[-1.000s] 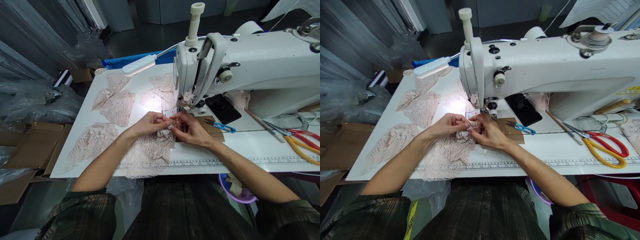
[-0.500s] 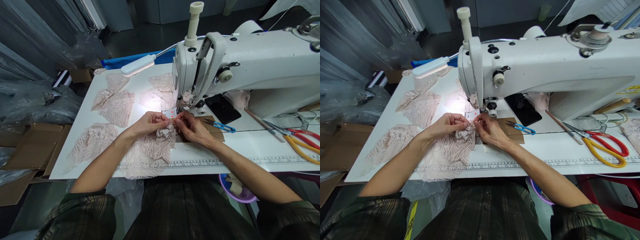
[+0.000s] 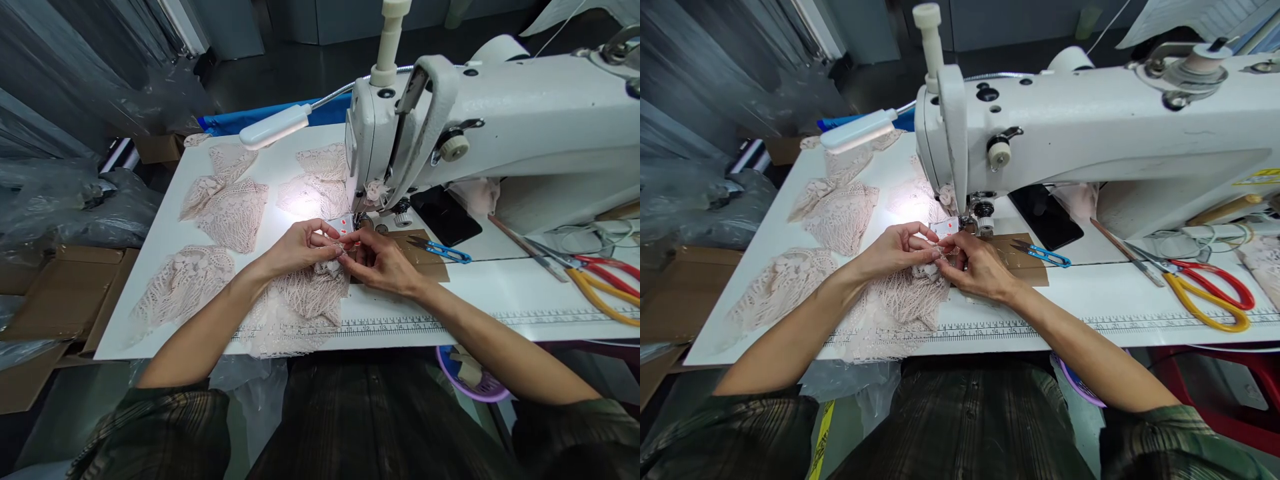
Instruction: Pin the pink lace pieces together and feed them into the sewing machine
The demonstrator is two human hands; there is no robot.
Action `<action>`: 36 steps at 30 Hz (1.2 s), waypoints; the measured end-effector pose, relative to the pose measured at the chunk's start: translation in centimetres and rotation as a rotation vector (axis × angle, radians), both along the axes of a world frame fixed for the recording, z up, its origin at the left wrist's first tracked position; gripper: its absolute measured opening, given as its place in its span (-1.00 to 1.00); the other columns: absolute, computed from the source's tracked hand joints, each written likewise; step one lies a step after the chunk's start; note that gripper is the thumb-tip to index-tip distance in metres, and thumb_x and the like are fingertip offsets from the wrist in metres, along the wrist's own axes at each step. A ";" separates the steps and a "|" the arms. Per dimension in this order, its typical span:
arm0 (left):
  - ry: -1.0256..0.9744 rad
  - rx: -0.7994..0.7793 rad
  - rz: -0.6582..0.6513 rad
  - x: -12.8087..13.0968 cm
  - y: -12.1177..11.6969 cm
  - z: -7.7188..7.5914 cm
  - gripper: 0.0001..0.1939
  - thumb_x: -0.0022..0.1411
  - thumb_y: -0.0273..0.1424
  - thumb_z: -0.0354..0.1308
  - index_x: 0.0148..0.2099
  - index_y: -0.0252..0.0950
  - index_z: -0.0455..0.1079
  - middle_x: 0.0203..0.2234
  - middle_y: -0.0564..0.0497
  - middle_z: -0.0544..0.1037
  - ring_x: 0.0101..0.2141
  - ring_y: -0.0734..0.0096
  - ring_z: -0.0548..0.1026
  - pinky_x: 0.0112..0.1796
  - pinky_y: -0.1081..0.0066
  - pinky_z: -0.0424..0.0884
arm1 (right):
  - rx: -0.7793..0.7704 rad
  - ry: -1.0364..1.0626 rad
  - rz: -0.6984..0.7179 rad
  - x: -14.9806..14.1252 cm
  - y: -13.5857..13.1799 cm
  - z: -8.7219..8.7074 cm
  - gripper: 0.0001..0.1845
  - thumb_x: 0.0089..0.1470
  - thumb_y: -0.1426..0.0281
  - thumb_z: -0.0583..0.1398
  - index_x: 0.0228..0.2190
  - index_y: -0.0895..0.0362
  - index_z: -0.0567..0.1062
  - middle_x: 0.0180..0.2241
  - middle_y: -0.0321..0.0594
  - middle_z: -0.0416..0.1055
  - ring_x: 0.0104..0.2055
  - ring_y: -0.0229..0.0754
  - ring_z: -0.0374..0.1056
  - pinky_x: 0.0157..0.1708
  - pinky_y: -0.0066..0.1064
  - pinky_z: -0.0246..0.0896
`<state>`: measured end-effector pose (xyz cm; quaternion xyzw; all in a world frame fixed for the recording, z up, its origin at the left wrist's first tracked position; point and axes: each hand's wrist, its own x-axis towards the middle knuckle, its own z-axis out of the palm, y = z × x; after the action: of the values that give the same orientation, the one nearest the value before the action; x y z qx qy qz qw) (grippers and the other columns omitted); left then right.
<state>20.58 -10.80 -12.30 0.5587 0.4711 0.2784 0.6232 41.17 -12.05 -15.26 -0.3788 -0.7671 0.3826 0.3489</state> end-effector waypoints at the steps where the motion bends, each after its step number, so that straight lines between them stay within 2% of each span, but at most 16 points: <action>1: 0.007 0.000 0.004 0.0 0.0 0.1 -0.66 0.06 -0.36 0.38 -0.16 -0.40 0.40 -0.47 -0.05 0.63 -0.43 0.48 0.55 -0.34 0.48 0.43 | -0.028 0.010 0.005 -0.1 0.0 0.1 -0.76 0.13 0.28 0.22 -0.21 0.16 0.46 -0.46 -0.31 0.33 -0.53 -0.38 0.16 -0.50 -0.45 0.11; 7: 0.004 -0.014 0.002 0.2 0.0 0.4 -0.60 0.03 -0.33 0.40 -0.09 -0.42 0.49 -0.49 -0.03 0.61 -0.48 0.52 0.51 -0.39 0.49 0.41 | -0.209 0.066 -0.005 0.1 0.2 0.5 -0.76 0.20 0.22 0.13 -0.32 0.16 0.41 -0.64 -0.40 0.22 -0.62 -0.38 0.11 -0.60 -0.49 0.00; 12: -0.052 -0.023 -0.018 0.2 0.1 0.2 -0.69 0.03 -0.33 0.40 -0.18 -0.39 0.56 -0.39 -0.07 0.62 -0.41 0.52 0.52 -0.37 0.51 0.41 | -0.265 0.083 0.003 0.3 0.2 0.4 -0.79 0.20 0.25 0.12 -0.35 0.15 0.35 -0.63 -0.41 0.23 -0.63 -0.41 0.09 -0.62 -0.52 -0.02; 14: -0.052 -0.009 -0.046 0.2 0.1 0.2 -0.72 0.06 -0.32 0.38 -0.20 -0.39 0.56 -0.42 -0.05 0.60 -0.44 0.55 0.48 -0.42 0.54 0.35 | -0.273 0.082 -0.007 0.2 0.2 0.4 -0.80 0.19 0.26 0.12 -0.36 0.15 0.33 -0.62 -0.41 0.23 -0.63 -0.42 0.07 -0.62 -0.52 -0.03; 17: -0.025 0.016 -0.094 -0.1 0.1 0.2 -0.73 0.12 -0.28 0.34 -0.22 -0.40 0.53 -0.56 0.05 0.48 -0.57 0.65 0.32 -0.56 0.57 0.16 | -0.276 0.074 -0.010 0.0 0.2 0.4 -0.80 0.20 0.26 0.11 -0.36 0.14 0.30 -0.60 -0.39 0.25 -0.62 -0.41 0.08 -0.61 -0.50 -0.02; 21: -0.007 0.027 -0.137 -0.4 0.1 0.3 -0.72 0.19 -0.23 0.28 -0.28 -0.38 0.45 -0.65 0.15 0.29 -0.64 0.69 0.12 -0.60 0.54 -0.03 | -0.237 0.056 0.008 -0.2 0.2 0.1 -0.81 0.22 0.27 0.07 -0.36 0.13 0.28 -0.57 -0.38 0.25 -0.59 -0.39 0.07 -0.56 -0.47 -0.02; 30: -0.026 0.039 -0.136 -0.6 0.3 -0.4 -0.70 0.19 -0.20 0.28 -0.26 -0.37 0.39 -0.61 0.13 0.33 -0.60 0.65 0.17 -0.55 0.54 0.03 | -0.173 0.060 0.013 -0.3 0.3 -0.2 -0.81 0.25 0.26 0.03 -0.34 0.13 0.25 -0.53 -0.35 0.26 -0.51 -0.34 0.16 -0.46 -0.43 0.08; 33: 0.000 0.040 -0.087 -0.6 0.4 -0.6 -0.68 0.16 -0.19 0.30 -0.25 -0.37 0.41 -0.62 0.14 0.33 -0.61 0.66 0.18 -0.57 0.55 0.03 | -0.053 0.004 -0.117 -0.1 0.4 -0.3 -0.80 0.23 0.24 0.05 -0.27 0.14 0.28 -0.52 -0.34 0.27 -0.52 -0.32 0.18 -0.47 -0.43 0.07; 36: 0.022 0.021 -0.041 -0.4 0.3 -0.5 -0.67 0.14 -0.20 0.31 -0.24 -0.37 0.41 -0.59 0.09 0.40 -0.61 0.64 0.24 -0.58 0.56 0.06 | 0.143 -0.069 -0.205 -0.1 0.0 -0.4 -0.76 0.18 0.27 0.12 -0.19 0.17 0.31 -0.47 -0.31 0.32 -0.55 -0.35 0.17 -0.50 -0.43 0.06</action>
<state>20.20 -10.51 -12.84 0.5777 0.4635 0.2644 0.6177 41.09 -12.02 -15.69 -0.4421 -0.7612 0.2761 0.3858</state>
